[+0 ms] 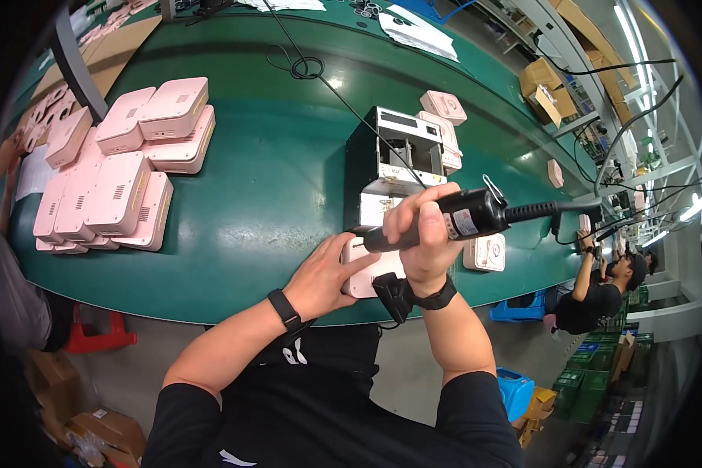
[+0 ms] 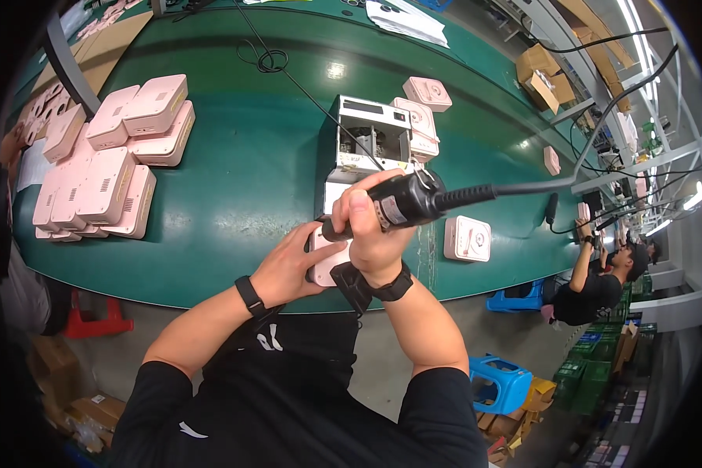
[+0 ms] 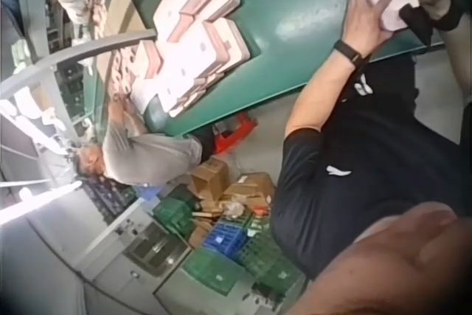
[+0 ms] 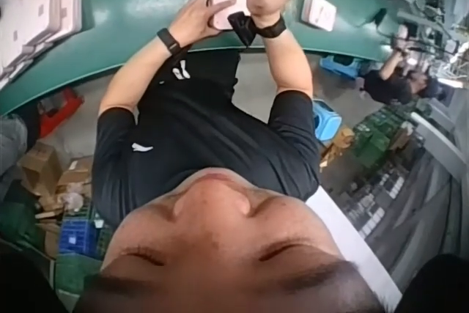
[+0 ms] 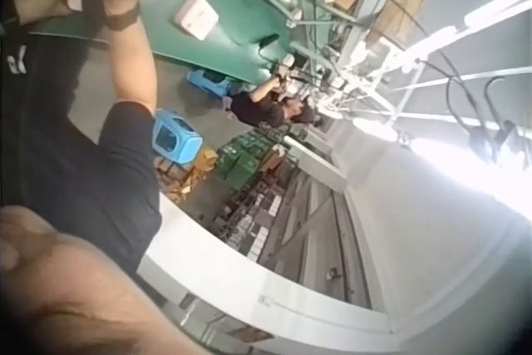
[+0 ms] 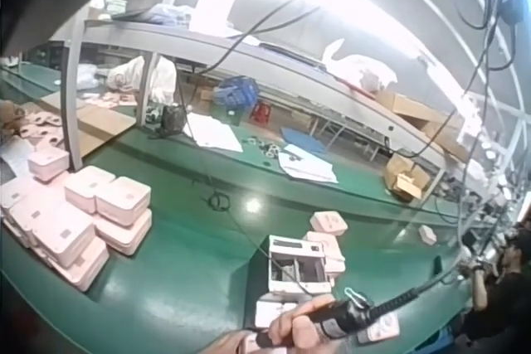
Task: Assembling small electronic devices by using an electric screwdriver to fasten screws into pink plastic casings on a factory assembly line.
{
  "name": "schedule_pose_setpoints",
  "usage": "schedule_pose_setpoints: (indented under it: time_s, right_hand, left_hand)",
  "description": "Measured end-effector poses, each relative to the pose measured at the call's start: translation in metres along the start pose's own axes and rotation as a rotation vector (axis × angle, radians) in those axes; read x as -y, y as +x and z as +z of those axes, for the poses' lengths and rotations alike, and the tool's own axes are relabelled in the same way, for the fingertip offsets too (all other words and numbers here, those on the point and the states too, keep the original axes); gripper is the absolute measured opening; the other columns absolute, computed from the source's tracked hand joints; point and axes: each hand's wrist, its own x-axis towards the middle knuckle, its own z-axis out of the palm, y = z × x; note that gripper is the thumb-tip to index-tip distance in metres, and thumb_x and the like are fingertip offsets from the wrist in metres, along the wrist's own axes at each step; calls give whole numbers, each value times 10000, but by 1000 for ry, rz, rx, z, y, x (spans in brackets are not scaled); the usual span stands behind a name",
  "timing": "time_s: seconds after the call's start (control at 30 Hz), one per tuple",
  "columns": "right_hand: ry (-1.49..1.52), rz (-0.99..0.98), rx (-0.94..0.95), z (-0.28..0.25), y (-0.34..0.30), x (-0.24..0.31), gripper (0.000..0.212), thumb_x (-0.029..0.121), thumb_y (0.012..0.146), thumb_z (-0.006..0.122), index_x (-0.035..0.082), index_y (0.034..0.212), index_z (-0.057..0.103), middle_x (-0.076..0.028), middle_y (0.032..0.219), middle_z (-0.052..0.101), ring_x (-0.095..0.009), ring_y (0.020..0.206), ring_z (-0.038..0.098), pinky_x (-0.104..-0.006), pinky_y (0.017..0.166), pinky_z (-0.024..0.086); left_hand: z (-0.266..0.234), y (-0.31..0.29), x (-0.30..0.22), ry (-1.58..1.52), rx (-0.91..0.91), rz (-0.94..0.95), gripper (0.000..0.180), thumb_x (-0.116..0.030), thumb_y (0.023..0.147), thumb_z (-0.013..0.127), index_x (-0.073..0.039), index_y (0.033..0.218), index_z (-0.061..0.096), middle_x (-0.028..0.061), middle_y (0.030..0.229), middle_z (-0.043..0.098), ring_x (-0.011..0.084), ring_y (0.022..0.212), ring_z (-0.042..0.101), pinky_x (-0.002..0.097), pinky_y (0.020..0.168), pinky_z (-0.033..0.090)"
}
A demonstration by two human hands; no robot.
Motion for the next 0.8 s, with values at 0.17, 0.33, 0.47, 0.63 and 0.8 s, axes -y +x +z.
schedule_pose_setpoints:
  time_s: [0.17, 0.33, 0.47, 0.63, 0.8]
  right_hand:
    - [-14, -37, -61, -7, 4, 18, 201, 210, 919, 557, 48, 992, 462, -90, 660, 511, -187, 502, 488, -360, 501, 459]
    - [-65, -206, -101, -31, 24, 40, 198, 207, 928, 541, 32, 996, 478, -86, 655, 515, -187, 489, 501, -363, 485, 459]
    - [-200, -207, -159, -41, 37, 27, 199, 220, 936, 531, 34, 995, 489, -83, 649, 516, -187, 472, 493, -365, 476, 455]
    - [-224, -66, -118, -42, 27, 24, 205, 227, 934, 539, 29, 960, 495, -82, 643, 516, -191, 480, 506, -367, 483, 456]
    - [-82, -161, -152, -41, 20, 39, 211, 228, 939, 533, 19, 915, 509, -86, 641, 522, -197, 488, 514, -364, 489, 455]
  left_hand:
    - [-7, -6, -2, 21, 12, 3, 809, -123, 586, 848, -241, 1337, 571, 169, 1333, 444, 373, 1203, 481, 440, 1006, 451]
    - [-30, -16, 1, 75, -31, -66, 804, -122, 584, 845, -256, 1330, 577, 165, 1299, 473, 370, 1177, 508, 437, 987, 464]
    - [-37, -11, 7, 96, -6, -80, 793, -118, 585, 842, -262, 1322, 586, 161, 1294, 484, 360, 1161, 525, 430, 979, 470]
    - [-37, -12, 10, 87, -7, -96, 789, -114, 583, 841, -266, 1316, 592, 152, 1306, 483, 351, 1150, 536, 423, 973, 476]
    - [-36, -12, 9, 114, -5, -101, 792, -108, 582, 839, -268, 1317, 591, 144, 1317, 480, 355, 1145, 548, 422, 959, 492]
